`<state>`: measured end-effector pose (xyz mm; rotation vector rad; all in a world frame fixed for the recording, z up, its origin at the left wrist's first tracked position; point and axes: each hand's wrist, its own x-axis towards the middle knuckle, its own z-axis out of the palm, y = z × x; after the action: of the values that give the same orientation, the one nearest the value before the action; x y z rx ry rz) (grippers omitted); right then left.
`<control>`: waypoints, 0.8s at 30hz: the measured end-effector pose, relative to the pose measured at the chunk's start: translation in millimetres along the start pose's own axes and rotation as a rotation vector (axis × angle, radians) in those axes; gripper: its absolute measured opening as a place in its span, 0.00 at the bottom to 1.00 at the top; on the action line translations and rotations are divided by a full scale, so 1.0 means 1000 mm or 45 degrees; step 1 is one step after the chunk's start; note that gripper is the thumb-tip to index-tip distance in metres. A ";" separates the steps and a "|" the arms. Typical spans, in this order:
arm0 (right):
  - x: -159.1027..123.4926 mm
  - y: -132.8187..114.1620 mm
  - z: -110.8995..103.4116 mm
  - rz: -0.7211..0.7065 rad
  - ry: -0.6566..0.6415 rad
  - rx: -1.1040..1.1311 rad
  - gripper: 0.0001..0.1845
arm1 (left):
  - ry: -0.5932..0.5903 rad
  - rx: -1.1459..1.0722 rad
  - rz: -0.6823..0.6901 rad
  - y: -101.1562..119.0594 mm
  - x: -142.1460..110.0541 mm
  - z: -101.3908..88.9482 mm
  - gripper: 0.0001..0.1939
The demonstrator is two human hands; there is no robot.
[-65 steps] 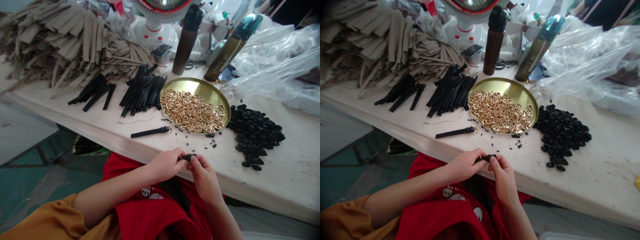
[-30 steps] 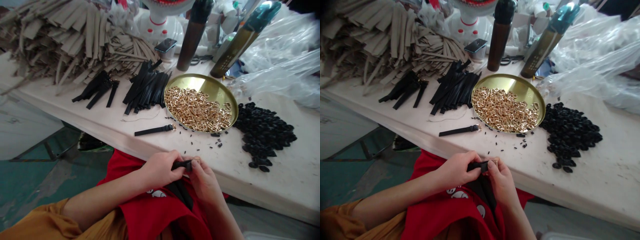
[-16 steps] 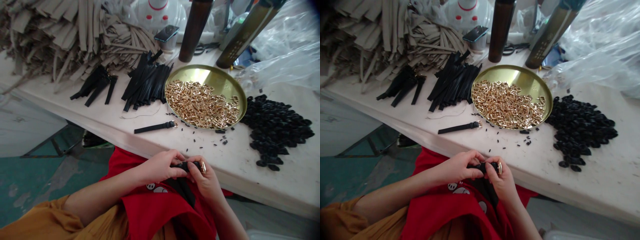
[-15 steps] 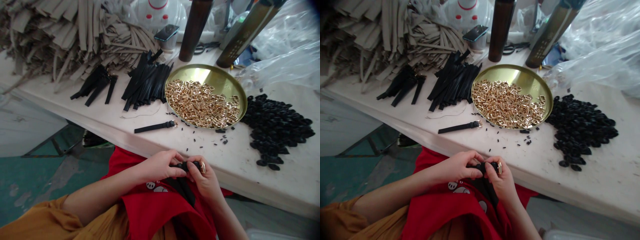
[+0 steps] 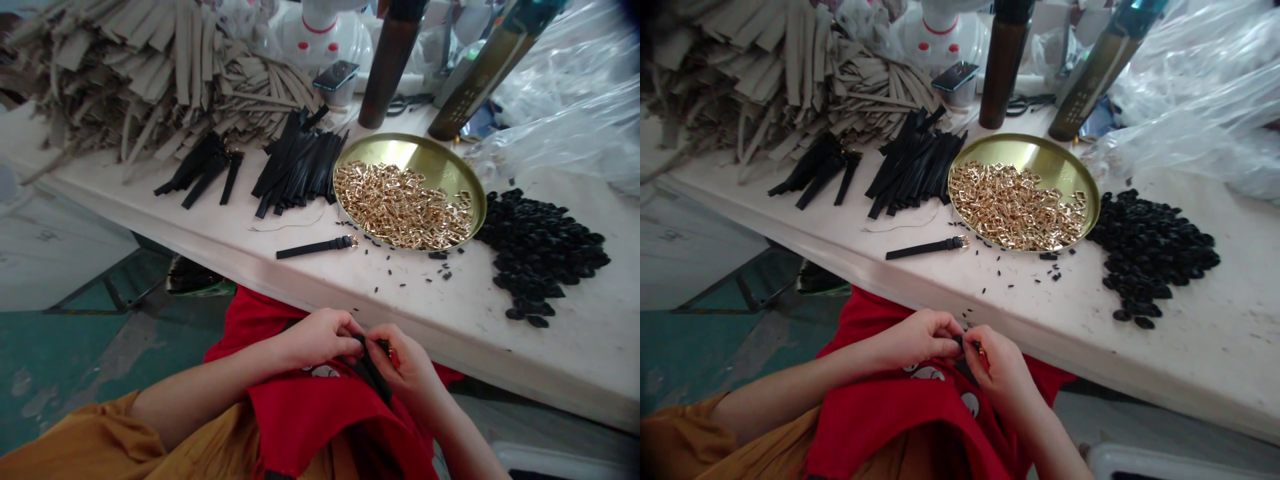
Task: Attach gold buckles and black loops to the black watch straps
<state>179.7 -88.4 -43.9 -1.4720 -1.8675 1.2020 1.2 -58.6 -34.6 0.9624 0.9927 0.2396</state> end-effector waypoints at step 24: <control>-0.047 -0.021 0.041 0.158 0.416 0.451 0.11 | 0.038 0.201 0.235 0.000 -0.053 0.022 0.23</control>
<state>150.9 -147.5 -39.6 -1.4922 -1.2913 1.1910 -10.8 -101.8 2.2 1.2003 0.9608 0.3341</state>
